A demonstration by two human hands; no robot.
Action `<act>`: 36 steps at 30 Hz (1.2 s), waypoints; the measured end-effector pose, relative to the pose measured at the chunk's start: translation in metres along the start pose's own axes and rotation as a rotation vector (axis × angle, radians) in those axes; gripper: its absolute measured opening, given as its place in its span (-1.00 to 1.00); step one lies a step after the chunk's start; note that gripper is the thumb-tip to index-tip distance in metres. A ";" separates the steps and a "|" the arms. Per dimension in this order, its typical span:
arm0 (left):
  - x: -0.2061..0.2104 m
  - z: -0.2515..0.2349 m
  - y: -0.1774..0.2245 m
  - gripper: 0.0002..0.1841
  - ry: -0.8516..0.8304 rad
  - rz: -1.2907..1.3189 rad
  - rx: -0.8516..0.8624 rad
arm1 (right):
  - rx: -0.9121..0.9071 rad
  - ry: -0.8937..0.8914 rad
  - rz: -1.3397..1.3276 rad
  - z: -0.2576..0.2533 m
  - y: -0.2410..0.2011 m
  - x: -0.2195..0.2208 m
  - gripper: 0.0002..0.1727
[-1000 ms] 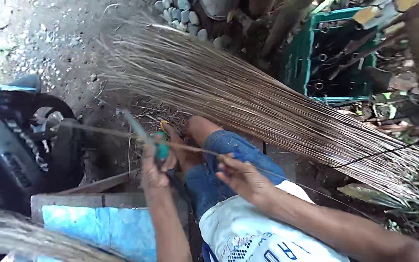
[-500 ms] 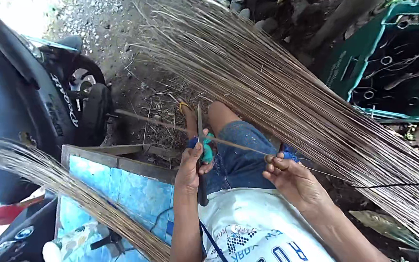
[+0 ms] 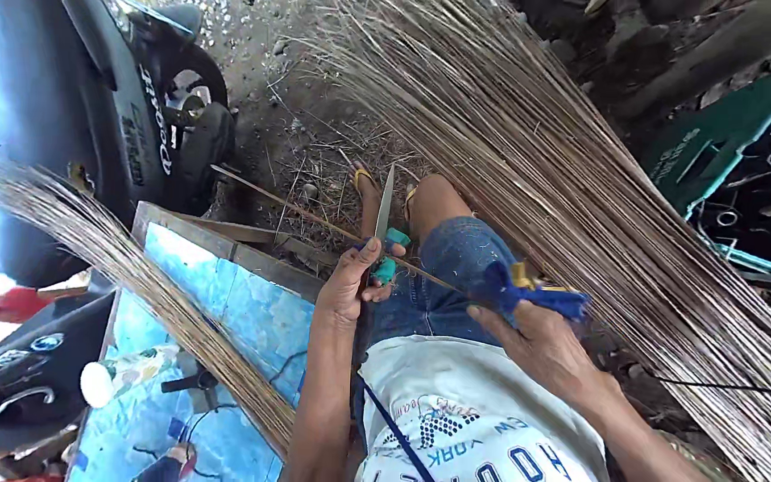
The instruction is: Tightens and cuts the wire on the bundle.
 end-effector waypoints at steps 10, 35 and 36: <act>0.011 0.024 -0.011 -0.66 0.116 -0.266 0.017 | 0.416 -0.324 -0.892 -0.006 0.006 0.056 -0.77; 0.060 0.018 -0.039 -0.91 -0.144 -0.158 -0.023 | 0.701 -0.671 -1.963 0.011 -0.030 0.088 -0.64; 0.047 0.019 -0.027 -0.89 -0.059 -0.145 0.012 | 0.705 -0.690 -1.923 0.016 -0.032 0.089 -0.61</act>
Point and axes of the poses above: each hand's wrist, its own z-axis away from the middle knuckle, its own x-axis out of the palm, y = z × x, the point moved 10 cm from there along -z, towards the middle knuckle, and after that the axes turned 3 degrees about -x, right-handed, at the moved point
